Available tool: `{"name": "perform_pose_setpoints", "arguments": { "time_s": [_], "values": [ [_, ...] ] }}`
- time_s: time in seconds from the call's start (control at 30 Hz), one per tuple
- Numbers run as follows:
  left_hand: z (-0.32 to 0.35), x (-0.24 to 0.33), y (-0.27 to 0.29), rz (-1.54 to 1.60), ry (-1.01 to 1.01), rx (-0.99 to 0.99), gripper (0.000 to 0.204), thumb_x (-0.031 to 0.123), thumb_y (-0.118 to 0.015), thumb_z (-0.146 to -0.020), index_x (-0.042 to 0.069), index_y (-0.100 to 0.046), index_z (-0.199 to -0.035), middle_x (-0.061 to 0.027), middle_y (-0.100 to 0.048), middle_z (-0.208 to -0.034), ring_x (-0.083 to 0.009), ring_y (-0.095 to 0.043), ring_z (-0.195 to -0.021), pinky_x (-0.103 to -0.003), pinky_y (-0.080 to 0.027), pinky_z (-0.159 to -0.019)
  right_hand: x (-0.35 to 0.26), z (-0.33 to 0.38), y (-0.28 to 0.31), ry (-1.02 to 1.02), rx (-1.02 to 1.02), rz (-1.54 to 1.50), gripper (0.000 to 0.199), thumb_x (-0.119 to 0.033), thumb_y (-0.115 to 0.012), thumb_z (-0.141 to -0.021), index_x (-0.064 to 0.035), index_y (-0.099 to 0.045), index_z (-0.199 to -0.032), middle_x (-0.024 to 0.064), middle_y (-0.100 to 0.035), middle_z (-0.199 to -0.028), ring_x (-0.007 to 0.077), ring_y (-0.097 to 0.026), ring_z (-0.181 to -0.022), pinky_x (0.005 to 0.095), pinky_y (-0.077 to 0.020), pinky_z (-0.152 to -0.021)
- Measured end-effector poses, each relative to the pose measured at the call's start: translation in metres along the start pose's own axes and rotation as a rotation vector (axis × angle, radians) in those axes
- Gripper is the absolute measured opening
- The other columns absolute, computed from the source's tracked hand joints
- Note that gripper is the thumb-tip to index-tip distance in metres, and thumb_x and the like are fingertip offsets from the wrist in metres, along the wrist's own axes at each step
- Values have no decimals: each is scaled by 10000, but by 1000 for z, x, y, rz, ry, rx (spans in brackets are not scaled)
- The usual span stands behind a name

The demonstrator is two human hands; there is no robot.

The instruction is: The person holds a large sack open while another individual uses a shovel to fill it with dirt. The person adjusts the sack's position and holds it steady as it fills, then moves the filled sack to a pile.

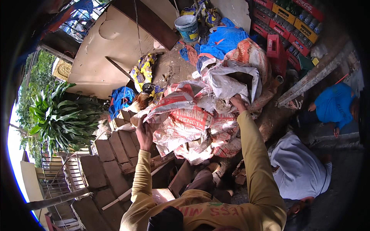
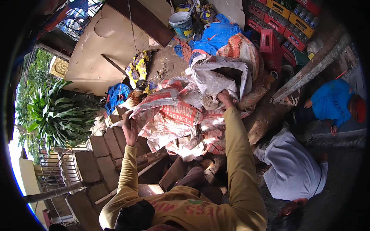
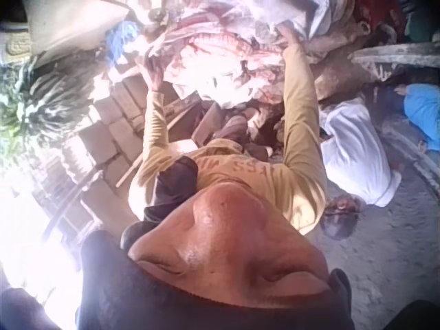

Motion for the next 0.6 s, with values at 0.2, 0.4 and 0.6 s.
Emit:
{"name": "perform_pose_setpoints", "arguments": {
  "time_s": [0.2,0.4,0.6],
  "values": [
    [32,26,43,338,84,-31,294,47,-392,-918,-24,-575,-1137,4,-525,-701,-34,-408,-564,-204,-324,-493,-32,59,72,-360,-148,-87,565,-464,-553,-798,-22,-575,-1150,138,-629,-1077,309,-595,-965,395,-446,-857],
    [41,34,130,595,301,-35,202,185,-496,-955,18,-607,-982,48,-513,-639,-24,-412,-517,-195,-317,-466,-86,202,69,-290,316,-805,582,-364,-563,-859,-47,-455,-1335,102,-438,-1364,227,-393,-1245,318,-274,-1041],
    [52,39,162,645,236,-58,172,175,-527,-927,29,-605,-972,42,-539,-713,-44,-445,-602,-204,-351,-549,-72,328,11,-524,537,-955,632,-413,-541,-875,-96,-373,-1395,102,-381,-1407,264,-334,-1310,465,-235,-1060]
  ]
}}
Point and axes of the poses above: each hand's wrist, its own z-axis away from the middle knuckle, its own y-axis out of the back of the hand, x = y × z, the point moved 3 cm from there along -z, towards the middle knuckle
